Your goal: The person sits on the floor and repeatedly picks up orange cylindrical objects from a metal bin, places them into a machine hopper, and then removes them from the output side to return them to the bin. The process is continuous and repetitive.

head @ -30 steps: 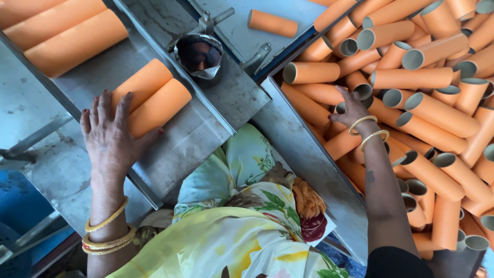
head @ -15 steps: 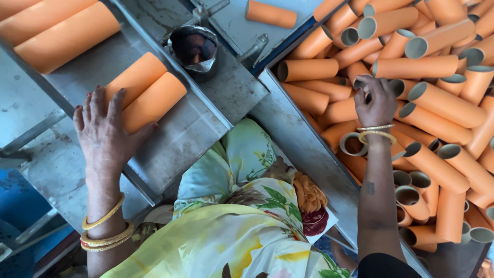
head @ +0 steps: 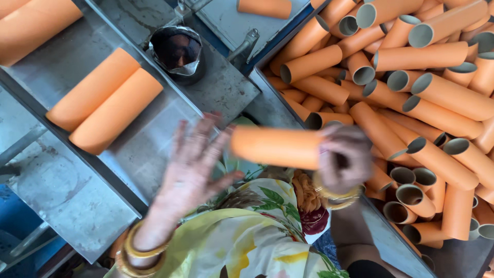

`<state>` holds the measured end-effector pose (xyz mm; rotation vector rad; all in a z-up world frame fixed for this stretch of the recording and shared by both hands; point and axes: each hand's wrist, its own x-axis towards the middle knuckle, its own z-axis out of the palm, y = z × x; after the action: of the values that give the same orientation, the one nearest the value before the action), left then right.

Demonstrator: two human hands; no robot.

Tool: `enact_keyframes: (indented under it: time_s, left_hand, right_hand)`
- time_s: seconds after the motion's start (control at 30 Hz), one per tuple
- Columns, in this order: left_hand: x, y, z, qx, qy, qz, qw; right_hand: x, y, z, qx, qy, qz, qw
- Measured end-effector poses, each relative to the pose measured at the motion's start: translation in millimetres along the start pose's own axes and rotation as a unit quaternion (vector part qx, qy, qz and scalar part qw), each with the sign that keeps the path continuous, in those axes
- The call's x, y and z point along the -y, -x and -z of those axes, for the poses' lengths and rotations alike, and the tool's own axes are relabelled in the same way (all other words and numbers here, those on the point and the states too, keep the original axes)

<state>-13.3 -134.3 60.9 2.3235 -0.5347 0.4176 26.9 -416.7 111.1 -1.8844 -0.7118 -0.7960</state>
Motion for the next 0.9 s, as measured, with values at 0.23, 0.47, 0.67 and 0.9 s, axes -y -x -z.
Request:
enact_keyframes:
  time_s: [0.23,0.47,0.67,0.9]
  left_hand:
    - [-1.8,-14.1,-8.5,0.086,-0.001,0.035,0.996]
    - [78.3,19.6,45.0,0.016,-0.247,0.193,0.949]
    - [133.9,41.8,42.5,0.001,-0.312,0.218,0.925]
    - [156.7,65.9,30.6,-0.039,-0.283,0.239,0.928]
  right_hand:
    - [-15.0,-3.9,-4.4,0.283,0.118,-0.071,0.949]
    - [-82.7,9.1,66.6,0.434,0.401,-0.116,0.798]
    - [-138.8,43.9,71.2,0.511,0.459,-0.118,0.717]
    - [-148.2,33.3,88.9,0.498,0.501,-0.124,0.697]
